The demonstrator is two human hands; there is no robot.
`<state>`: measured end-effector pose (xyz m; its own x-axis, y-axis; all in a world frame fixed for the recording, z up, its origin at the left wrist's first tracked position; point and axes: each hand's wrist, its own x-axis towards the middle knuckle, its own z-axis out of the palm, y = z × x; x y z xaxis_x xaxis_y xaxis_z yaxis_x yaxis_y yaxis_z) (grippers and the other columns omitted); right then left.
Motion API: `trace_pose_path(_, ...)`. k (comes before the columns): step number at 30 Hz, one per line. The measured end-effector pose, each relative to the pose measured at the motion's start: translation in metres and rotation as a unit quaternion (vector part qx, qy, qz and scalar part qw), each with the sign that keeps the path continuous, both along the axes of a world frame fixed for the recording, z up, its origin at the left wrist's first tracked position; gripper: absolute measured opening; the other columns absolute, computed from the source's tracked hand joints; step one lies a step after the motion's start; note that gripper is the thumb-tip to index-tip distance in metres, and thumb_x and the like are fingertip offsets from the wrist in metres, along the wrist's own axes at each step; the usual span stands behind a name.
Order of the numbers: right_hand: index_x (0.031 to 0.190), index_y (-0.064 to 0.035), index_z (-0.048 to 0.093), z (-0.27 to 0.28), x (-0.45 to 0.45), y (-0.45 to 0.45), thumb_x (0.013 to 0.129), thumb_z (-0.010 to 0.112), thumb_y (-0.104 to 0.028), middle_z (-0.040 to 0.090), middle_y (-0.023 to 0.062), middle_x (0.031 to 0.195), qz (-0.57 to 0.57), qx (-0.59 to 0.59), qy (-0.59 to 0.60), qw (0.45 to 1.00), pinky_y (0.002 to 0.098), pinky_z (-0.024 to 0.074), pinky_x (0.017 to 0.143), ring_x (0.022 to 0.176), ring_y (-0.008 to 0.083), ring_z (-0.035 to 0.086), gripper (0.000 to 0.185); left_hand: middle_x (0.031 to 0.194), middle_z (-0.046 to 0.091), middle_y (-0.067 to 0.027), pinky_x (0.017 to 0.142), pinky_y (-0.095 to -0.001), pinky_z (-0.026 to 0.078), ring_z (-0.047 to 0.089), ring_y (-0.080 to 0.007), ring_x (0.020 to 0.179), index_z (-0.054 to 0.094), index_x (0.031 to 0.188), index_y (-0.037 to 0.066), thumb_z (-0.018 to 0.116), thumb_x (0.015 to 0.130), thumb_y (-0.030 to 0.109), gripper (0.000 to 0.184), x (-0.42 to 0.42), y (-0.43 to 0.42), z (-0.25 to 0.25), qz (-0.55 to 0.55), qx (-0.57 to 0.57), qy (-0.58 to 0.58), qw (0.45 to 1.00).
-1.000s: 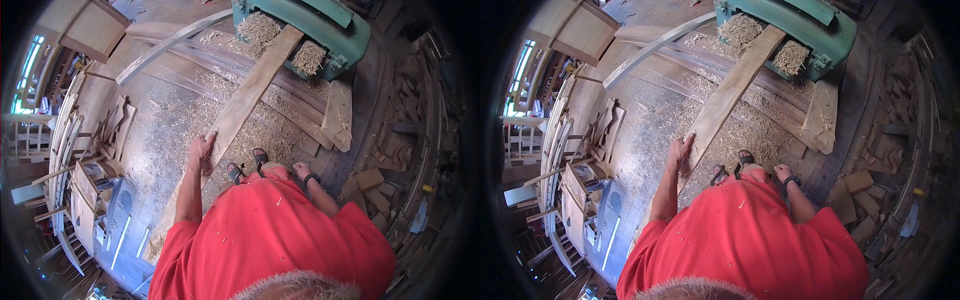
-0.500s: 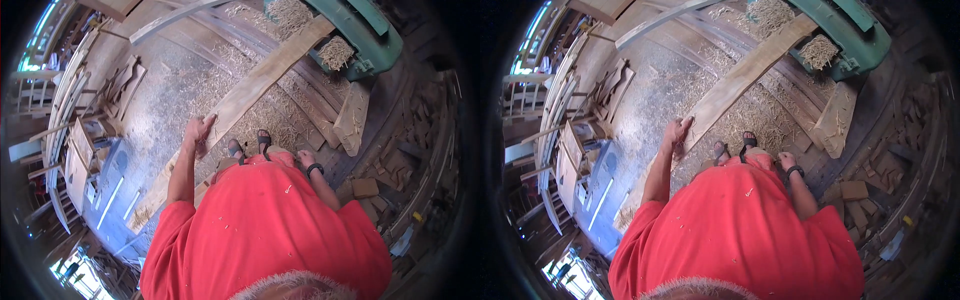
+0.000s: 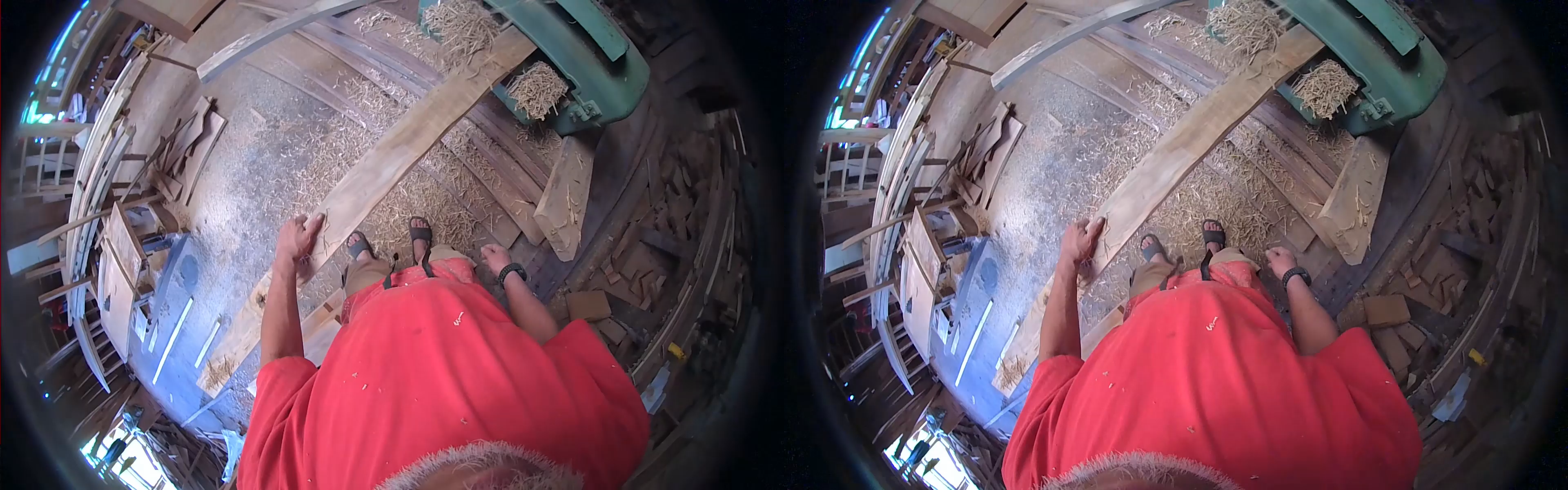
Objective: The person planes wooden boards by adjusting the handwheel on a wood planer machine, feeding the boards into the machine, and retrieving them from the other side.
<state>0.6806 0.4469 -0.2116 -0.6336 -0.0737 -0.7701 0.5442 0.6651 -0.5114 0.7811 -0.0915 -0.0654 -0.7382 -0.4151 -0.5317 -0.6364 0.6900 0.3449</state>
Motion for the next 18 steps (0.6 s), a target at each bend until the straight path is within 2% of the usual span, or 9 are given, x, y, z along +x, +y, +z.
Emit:
trace_pose_path(2,0.105,0.0002,0.067,-0.010,0.001,0.000,0.091,0.060,-0.027,0.069,0.0100,0.085,-0.017,-0.004,0.010,1.000,0.0324,0.0536,0.068,0.073,0.0184,0.067,0.031,0.094,0.063,-0.0346,0.084,-0.0524,0.047,0.060,-0.0490,0.096,0.066,0.095,-0.002,0.043,0.088,0.067,0.074,0.008,-0.004,-0.008,-0.012,-0.011,0.007,1.000)
trace_pose_path(4,0.106,-0.0029,0.066,-0.020,0.007,-0.004,0.091,0.062,-0.028,0.066,0.0040,0.085,0.016,0.001,0.009,1.000,0.0292,0.0500,0.058,0.071,0.0135,0.062,0.030,0.096,0.063,-0.0343,0.085,-0.0522,0.047,0.060,-0.0491,0.097,0.065,0.099,-0.003,0.042,0.088,0.068,0.076,0.015,-0.009,-0.009,-0.005,-0.008,-0.010,1.000)
trace_pose_path(8,0.103,-0.0011,0.066,-0.016,0.023,-0.037,0.091,0.062,-0.026,0.066,0.0040,0.083,0.005,0.011,0.032,0.999,0.0286,0.0509,0.062,0.072,0.0135,0.062,0.028,0.098,0.063,-0.0349,0.086,-0.0508,0.047,0.060,-0.0485,0.099,0.065,0.100,-0.004,0.043,0.087,0.069,0.077,0.022,-0.015,0.008,-0.005,0.007,-0.044,0.999)
trace_pose_path(10,0.104,0.0010,0.067,-0.019,0.030,-0.055,0.089,0.061,-0.029,0.070,0.0121,0.087,0.004,-0.007,0.035,0.999,0.0344,0.0529,0.070,0.074,0.0204,0.067,0.034,0.099,0.063,-0.0356,0.087,-0.0505,0.047,0.060,-0.0484,0.099,0.065,0.101,-0.004,0.044,0.087,0.069,0.078,0.029,-0.023,-0.003,0.003,0.033,-0.033,0.999)
trace_pose_path(11,0.104,0.0010,0.067,-0.017,0.034,-0.065,0.089,0.061,-0.029,0.070,0.0121,0.087,0.000,-0.005,0.038,0.999,0.0344,0.0529,0.070,0.074,0.0204,0.067,0.034,0.100,0.062,-0.0362,0.087,-0.0502,0.047,0.060,-0.0484,0.100,0.065,0.103,-0.004,0.045,0.087,0.070,0.078,0.034,-0.028,-0.009,0.014,0.056,-0.027,0.998)
trace_pose_path(13,0.105,0.0010,0.068,-0.010,0.041,-0.083,0.089,0.061,-0.029,0.071,0.0136,0.090,0.031,-0.002,0.093,0.995,0.0350,0.0529,0.073,0.078,0.0221,0.068,0.035,0.099,0.065,-0.0334,0.088,-0.0466,0.047,0.063,-0.0448,0.097,0.066,0.103,-0.004,0.047,0.086,0.070,0.078,0.040,-0.038,-0.019,0.027,0.091,-0.025,0.995)
trace_pose_path(15,0.108,0.0007,0.068,0.016,0.045,-0.105,0.088,0.061,-0.029,0.071,0.0157,0.095,0.010,0.010,0.067,0.998,0.0357,0.0526,0.078,0.085,0.0236,0.068,0.036,0.098,0.067,-0.0289,0.088,-0.0432,0.047,0.065,-0.0392,0.094,0.068,0.101,-0.003,0.048,0.086,0.069,0.076,0.041,-0.045,-0.025,0.062,0.218,-0.031,0.974)
trace_pose_path(16,0.107,0.0005,0.068,0.024,0.048,-0.112,0.088,0.062,-0.030,0.071,0.0165,0.097,0.011,0.014,0.059,0.998,0.0361,0.0522,0.080,0.088,0.0248,0.068,0.036,0.096,0.068,-0.0238,0.086,-0.0403,0.047,0.064,-0.0329,0.091,0.069,0.098,-0.002,0.049,0.087,0.067,0.074,0.036,-0.044,-0.020,0.060,0.250,-0.024,0.966)
trace_pose_path(18,0.107,0.0003,0.068,0.031,0.055,-0.120,0.088,0.062,-0.030,0.071,0.0172,0.100,0.007,0.020,0.055,0.998,0.0365,0.0518,0.082,0.092,0.0260,0.068,0.036,0.095,0.068,-0.0227,0.086,-0.0401,0.047,0.064,-0.0314,0.090,0.069,0.100,-0.002,0.049,0.087,0.067,0.073,0.023,-0.041,-0.012,0.037,0.255,-0.003,0.966)
